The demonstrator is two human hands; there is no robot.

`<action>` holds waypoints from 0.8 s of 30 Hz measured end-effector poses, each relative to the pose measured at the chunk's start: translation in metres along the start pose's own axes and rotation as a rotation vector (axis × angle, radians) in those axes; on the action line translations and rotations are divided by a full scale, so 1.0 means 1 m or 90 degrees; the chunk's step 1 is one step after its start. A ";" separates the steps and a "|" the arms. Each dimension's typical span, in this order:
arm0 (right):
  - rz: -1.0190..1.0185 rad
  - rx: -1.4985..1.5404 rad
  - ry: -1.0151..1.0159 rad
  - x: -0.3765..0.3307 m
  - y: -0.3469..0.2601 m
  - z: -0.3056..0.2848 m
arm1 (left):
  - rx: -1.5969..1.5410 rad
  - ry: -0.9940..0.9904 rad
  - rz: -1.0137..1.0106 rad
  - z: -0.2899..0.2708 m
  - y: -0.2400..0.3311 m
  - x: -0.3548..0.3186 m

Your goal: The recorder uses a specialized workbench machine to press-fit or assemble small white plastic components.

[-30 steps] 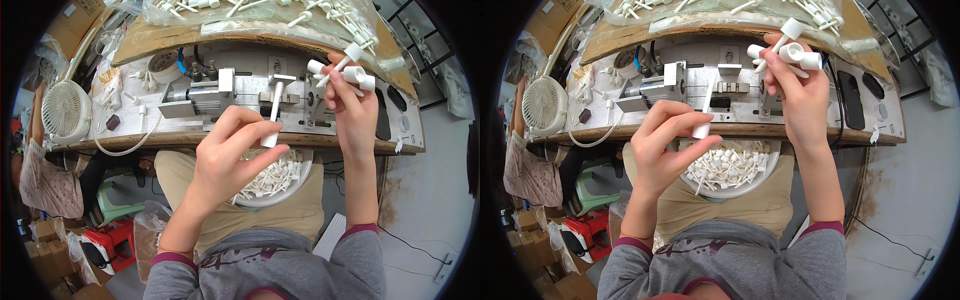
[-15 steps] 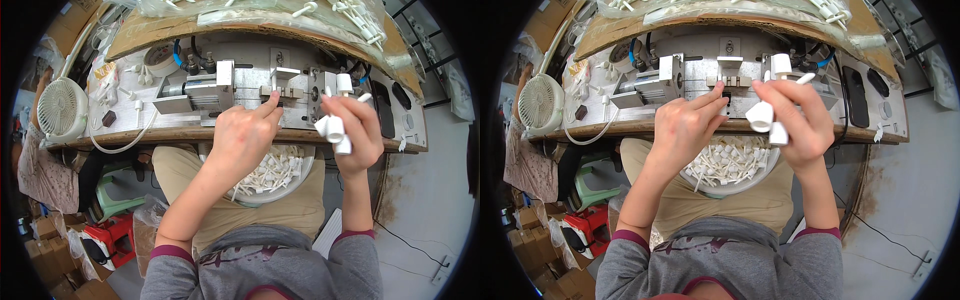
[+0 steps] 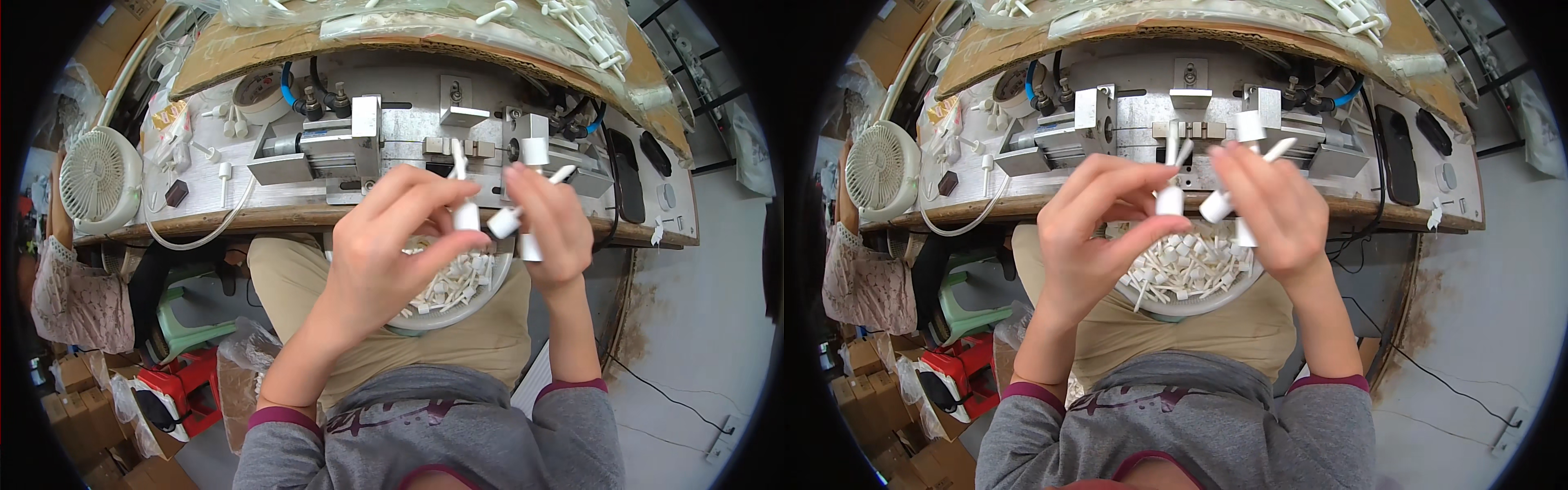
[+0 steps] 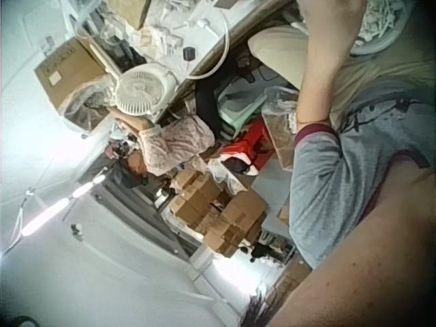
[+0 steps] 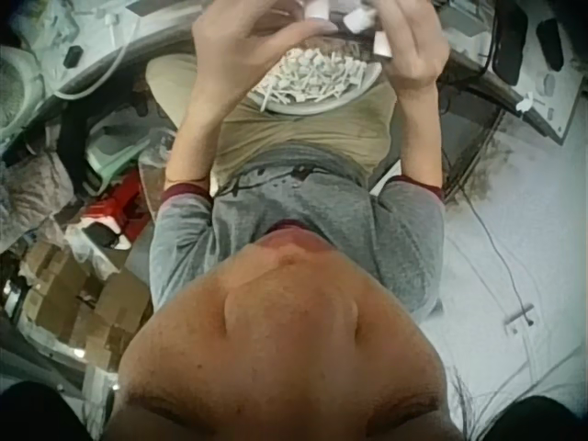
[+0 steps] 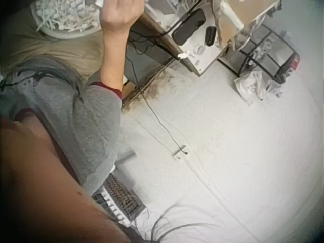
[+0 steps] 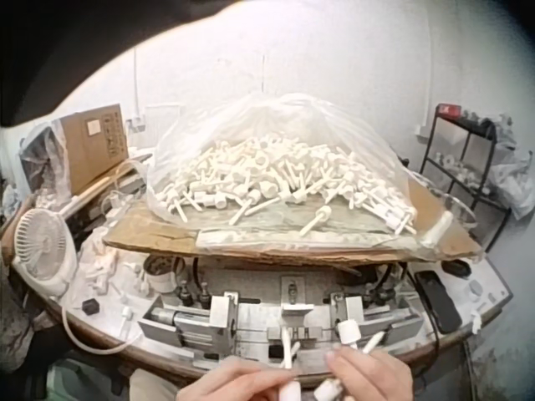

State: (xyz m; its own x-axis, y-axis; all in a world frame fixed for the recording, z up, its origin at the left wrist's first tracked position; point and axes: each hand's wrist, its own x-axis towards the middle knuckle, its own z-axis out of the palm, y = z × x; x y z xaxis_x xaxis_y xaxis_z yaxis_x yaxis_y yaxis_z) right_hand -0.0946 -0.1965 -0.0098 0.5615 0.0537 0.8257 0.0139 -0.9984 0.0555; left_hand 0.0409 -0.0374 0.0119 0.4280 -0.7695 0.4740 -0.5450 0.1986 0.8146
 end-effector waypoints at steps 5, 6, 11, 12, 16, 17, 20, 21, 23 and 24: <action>0.201 0.294 0.074 -0.014 -0.001 -0.002 | 0.275 -0.045 0.089 0.004 -0.022 -0.002; 0.216 0.327 0.076 -0.014 -0.004 -0.003 | 0.308 -0.071 0.096 0.006 -0.026 -0.003; 0.345 0.348 0.084 -0.011 -0.009 -0.011 | 0.356 -0.097 0.109 0.012 -0.029 0.004; 0.366 0.341 0.091 -0.011 -0.009 -0.013 | 0.351 -0.099 0.113 0.012 -0.030 0.005; 0.437 0.391 0.128 -0.009 -0.014 -0.015 | 0.394 -0.055 0.135 0.017 -0.038 0.001; 0.468 0.414 0.119 -0.008 -0.015 -0.017 | 0.410 -0.054 0.148 0.017 -0.038 0.004; 0.543 0.504 0.106 -0.004 -0.018 -0.019 | 0.460 -0.072 0.164 0.012 -0.033 0.009; 0.576 0.553 0.125 -0.001 -0.019 -0.020 | 0.473 -0.082 0.170 0.011 -0.032 0.011; 0.640 0.653 0.164 0.004 -0.020 -0.023 | 0.484 -0.089 0.163 0.011 -0.032 0.010; 0.676 0.670 0.163 0.006 -0.020 -0.025 | 0.491 -0.093 0.160 0.010 -0.032 0.010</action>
State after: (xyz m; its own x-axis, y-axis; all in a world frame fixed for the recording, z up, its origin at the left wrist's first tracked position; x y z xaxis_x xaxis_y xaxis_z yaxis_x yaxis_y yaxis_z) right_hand -0.1120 -0.1754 0.0077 0.5382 -0.7870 0.3017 0.3363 -0.1278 -0.9331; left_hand 0.0551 -0.0576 -0.0126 0.1588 -0.8393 0.5199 -0.9768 -0.0567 0.2067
